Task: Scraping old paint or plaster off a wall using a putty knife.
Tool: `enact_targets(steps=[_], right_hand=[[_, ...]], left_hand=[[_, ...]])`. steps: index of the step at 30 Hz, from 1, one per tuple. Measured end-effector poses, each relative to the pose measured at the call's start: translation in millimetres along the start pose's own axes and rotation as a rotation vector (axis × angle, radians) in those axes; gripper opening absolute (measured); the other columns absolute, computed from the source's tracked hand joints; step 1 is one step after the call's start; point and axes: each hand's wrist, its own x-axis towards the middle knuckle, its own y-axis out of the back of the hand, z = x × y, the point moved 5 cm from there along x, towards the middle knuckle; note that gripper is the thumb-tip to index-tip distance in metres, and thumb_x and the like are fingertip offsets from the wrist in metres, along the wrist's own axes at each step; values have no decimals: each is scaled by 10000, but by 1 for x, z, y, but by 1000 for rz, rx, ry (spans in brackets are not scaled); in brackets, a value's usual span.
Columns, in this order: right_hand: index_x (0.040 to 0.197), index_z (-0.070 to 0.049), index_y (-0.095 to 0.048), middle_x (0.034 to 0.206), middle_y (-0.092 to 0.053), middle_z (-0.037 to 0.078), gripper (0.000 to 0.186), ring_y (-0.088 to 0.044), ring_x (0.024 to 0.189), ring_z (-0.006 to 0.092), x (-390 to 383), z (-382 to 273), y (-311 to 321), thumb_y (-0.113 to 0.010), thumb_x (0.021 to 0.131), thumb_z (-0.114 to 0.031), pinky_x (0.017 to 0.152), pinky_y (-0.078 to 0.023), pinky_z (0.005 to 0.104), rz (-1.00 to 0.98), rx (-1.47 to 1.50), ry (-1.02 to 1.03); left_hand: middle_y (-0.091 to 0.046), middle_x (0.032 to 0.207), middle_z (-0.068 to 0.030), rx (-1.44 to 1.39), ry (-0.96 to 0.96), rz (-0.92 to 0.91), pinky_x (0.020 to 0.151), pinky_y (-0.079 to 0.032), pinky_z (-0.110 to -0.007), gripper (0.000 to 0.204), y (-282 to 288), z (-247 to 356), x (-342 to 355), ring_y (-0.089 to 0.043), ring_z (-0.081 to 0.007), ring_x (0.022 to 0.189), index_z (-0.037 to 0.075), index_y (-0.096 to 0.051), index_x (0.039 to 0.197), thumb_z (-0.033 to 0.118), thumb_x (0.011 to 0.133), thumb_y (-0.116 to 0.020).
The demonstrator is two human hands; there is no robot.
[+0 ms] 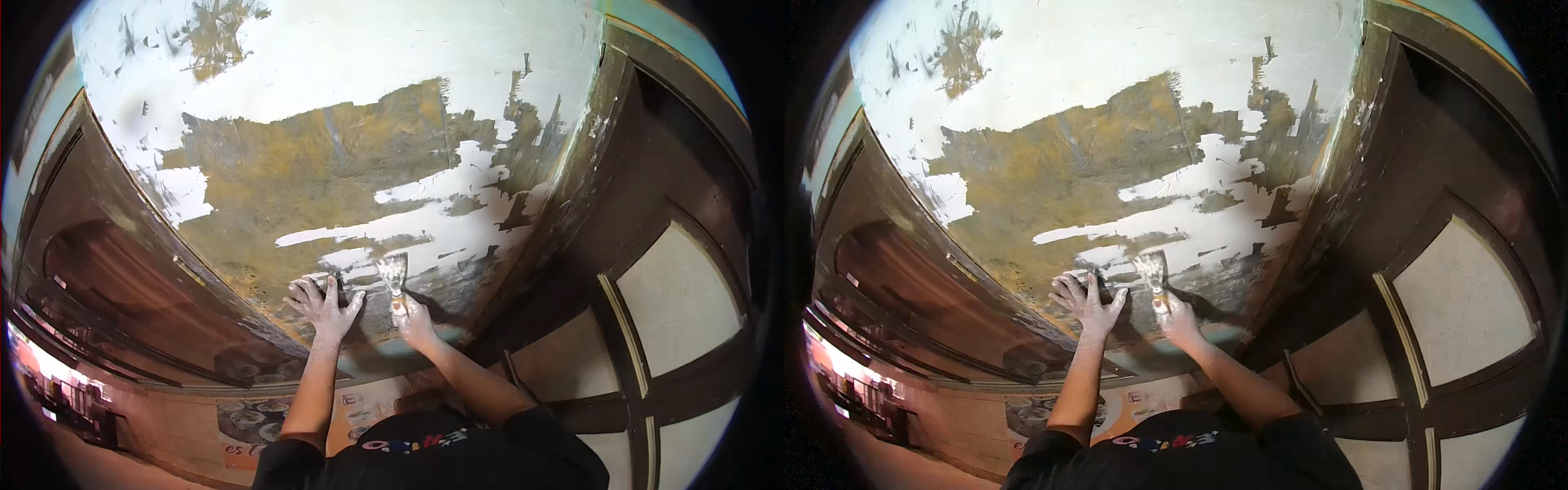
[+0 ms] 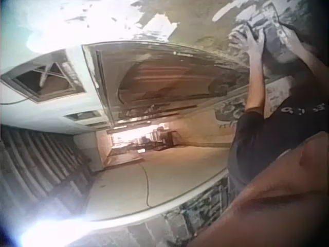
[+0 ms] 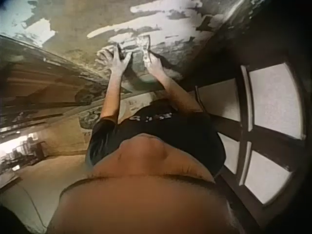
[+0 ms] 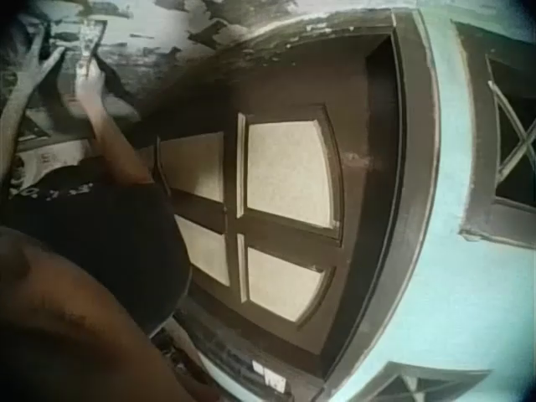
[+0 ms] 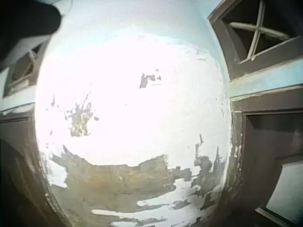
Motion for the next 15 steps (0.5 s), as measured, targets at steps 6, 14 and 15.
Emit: enact_targets(steps=[6, 14, 15], right_hand=[[932, -30, -574, 676, -570, 205, 258, -557, 624, 424, -2, -4, -16, -520, 938, -282, 574, -450, 450, 56, -102, 66], [866, -22, -567, 624, -550, 203, 235, -546, 563, 408, -2, -5, -20, -547, 928, -248, 509, -416, 443, 28, -121, 138], [865, -25, -569, 622, -553, 201, 243, -555, 565, 405, 0, -31, -25, -544, 930, -258, 507, -416, 447, -6, -29, 106]], left_hand=[[-41, 1558, -198, -85, -278, 542, 1035, -5, -714, 914, -8, -14, -19, 14, -471, 1413, 274, -279, 1473, 586, 724, -700], [-46, 1571, -139, -138, -259, 498, 1030, -18, -727, 776, -15, -22, -22, 48, -429, 1425, 305, -400, 1401, 526, 724, -709], [-51, 1569, -142, -136, -272, 519, 1033, -13, -723, 764, -18, -26, -24, 48, -428, 1425, 299, -411, 1394, 523, 727, -707]])
